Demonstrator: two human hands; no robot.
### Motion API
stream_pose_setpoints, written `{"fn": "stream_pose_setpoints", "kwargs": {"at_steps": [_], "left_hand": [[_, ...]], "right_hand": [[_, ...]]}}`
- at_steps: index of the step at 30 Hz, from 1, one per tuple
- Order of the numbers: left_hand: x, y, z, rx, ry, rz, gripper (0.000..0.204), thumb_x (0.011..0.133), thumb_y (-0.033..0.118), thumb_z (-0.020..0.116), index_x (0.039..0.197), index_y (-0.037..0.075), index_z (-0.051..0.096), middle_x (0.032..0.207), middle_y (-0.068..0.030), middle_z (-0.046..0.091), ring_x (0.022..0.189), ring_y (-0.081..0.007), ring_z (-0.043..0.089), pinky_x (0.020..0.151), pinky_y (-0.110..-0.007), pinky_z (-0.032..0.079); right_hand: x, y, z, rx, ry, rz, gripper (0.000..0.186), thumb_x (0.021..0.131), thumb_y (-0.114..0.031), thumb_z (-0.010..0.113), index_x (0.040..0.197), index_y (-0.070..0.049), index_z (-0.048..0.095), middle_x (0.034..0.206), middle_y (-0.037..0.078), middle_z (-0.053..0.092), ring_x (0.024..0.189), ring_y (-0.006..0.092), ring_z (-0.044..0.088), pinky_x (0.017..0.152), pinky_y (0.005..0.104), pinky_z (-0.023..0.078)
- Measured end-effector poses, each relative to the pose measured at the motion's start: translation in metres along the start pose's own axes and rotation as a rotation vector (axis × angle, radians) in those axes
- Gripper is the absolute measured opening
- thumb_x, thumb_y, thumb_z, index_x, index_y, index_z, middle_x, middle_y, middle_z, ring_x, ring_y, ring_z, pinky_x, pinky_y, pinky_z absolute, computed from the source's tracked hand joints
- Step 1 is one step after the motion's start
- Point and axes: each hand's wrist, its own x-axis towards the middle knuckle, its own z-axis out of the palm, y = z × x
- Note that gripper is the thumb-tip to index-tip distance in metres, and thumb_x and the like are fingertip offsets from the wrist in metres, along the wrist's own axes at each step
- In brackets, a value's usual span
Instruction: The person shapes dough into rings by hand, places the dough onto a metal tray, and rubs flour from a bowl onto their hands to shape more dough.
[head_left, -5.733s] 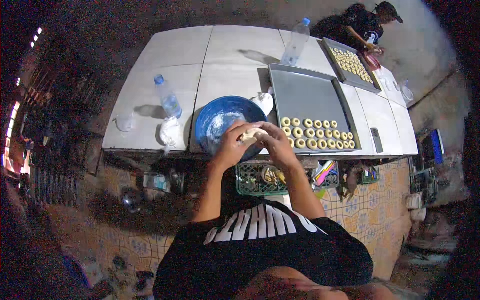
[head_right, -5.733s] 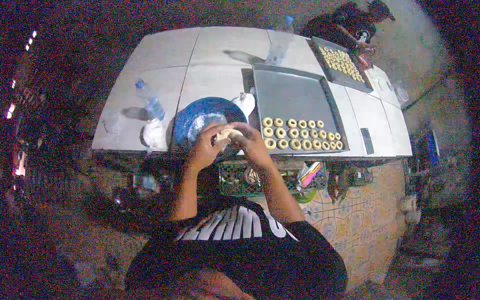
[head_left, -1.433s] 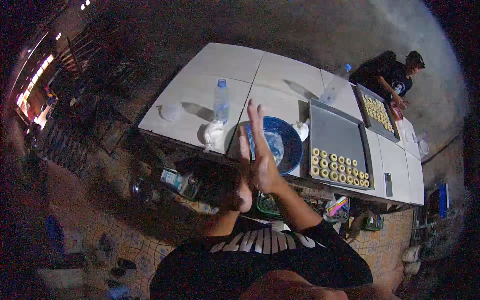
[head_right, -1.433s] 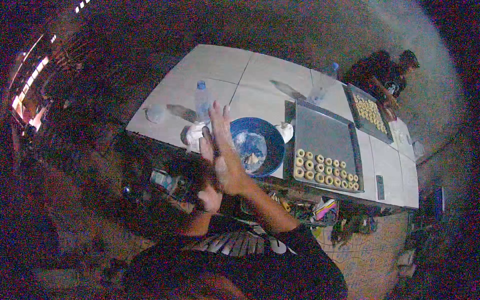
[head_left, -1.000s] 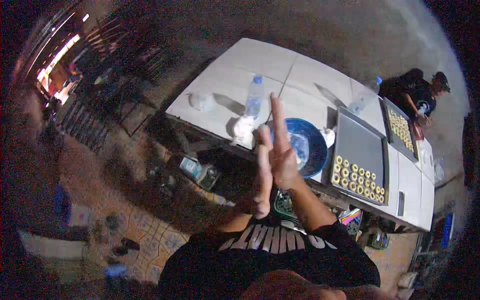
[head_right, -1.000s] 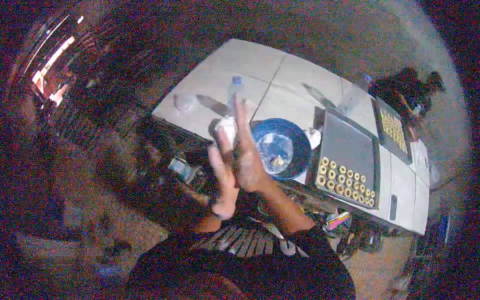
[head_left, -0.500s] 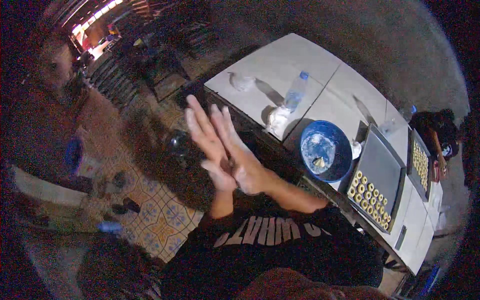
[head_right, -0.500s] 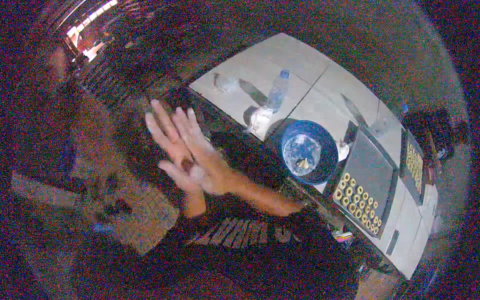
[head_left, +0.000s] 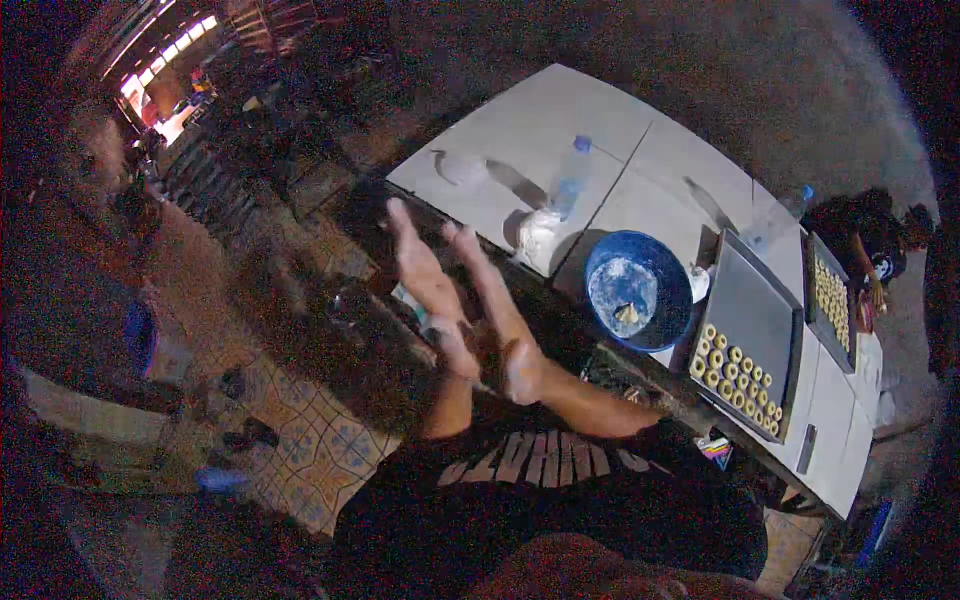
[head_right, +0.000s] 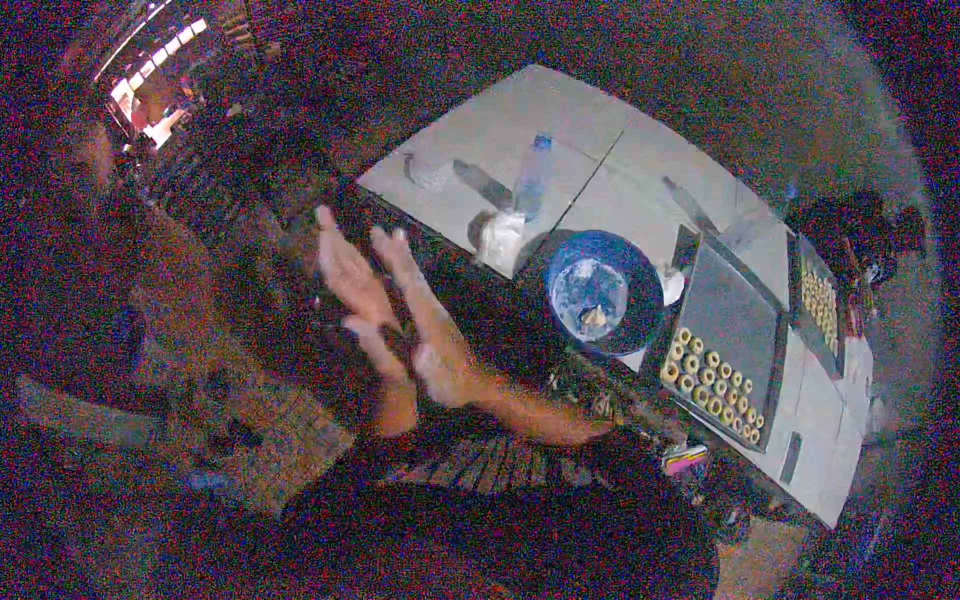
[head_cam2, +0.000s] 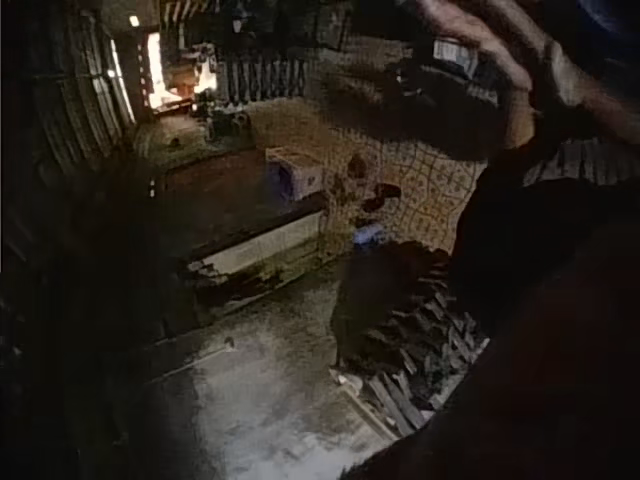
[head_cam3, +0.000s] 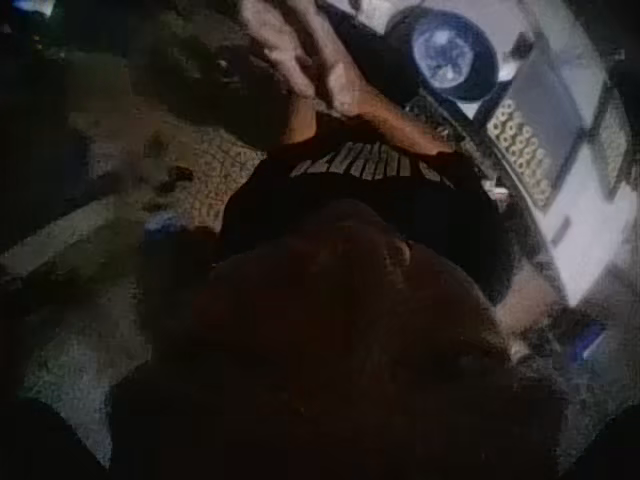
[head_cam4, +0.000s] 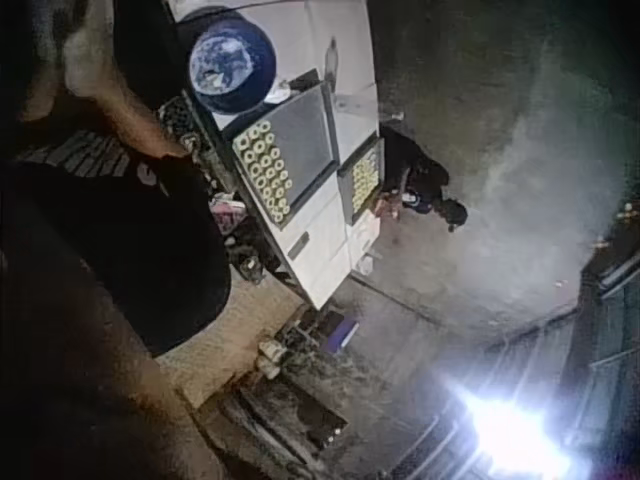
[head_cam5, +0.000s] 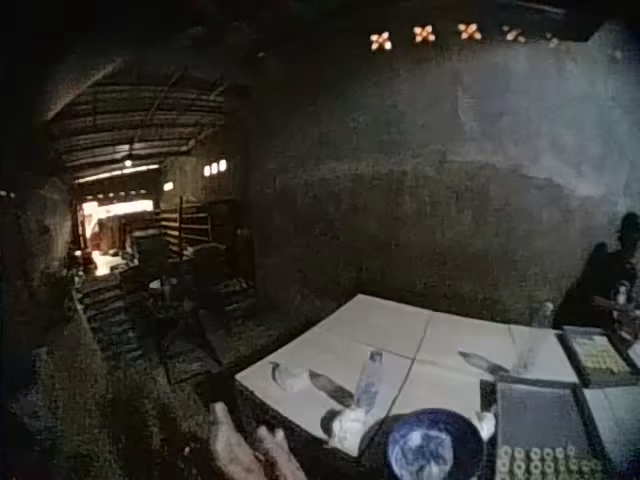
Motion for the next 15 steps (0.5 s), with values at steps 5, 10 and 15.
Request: {"fn": "stream_pose_setpoints", "kwargs": {"at_steps": [5, 10, 15], "left_hand": [[-0.023, -0.009, 0.003, 0.231, -0.411, 0.145, 0.091, 0.101, 0.057, 0.036, 0.161, 0.001, -0.003, 0.171, -0.0133, -0.005, 0.157, -0.0242, 0.003, 0.128, -0.039, 0.001], [-0.007, -0.03, 0.025, 0.155, 0.012, -0.398, 0.093, 0.1, 0.064, 0.035, 0.162, 0.002, 0.006, 0.171, -0.0145, 0.001, 0.157, -0.0271, 0.006, 0.127, -0.043, 0.008], [-0.054, -0.012, 0.057, -0.192, -0.342, -0.284, 0.1, 0.097, 0.071, 0.034, 0.161, 0.0, 0.007, 0.17, -0.0179, 0.004, 0.157, -0.0304, 0.007, 0.127, -0.045, 0.006]], "right_hand": [[0.024, -0.004, -0.029, -0.158, 0.147, -0.061, 0.11, 0.091, -0.079, 0.024, 0.16, 0.005, 0.006, 0.167, 0.024, 0.013, 0.156, 0.0349, 0.009, 0.125, 0.046, 0.003], [-0.018, -0.022, -0.019, -0.288, 0.019, 0.025, 0.126, 0.085, -0.091, 0.013, 0.158, 0.01, -0.003, 0.165, 0.032, 0.005, 0.156, 0.04, 0.006, 0.124, 0.0517, 0.002], [0.007, -0.057, -0.045, 0.007, 0.408, 0.106, 0.143, 0.071, -0.097, 0.045, 0.16, 0.001, -0.01, 0.169, 0.022, -0.003, 0.156, 0.0349, 0.009, 0.125, 0.0462, 0.007]]}}
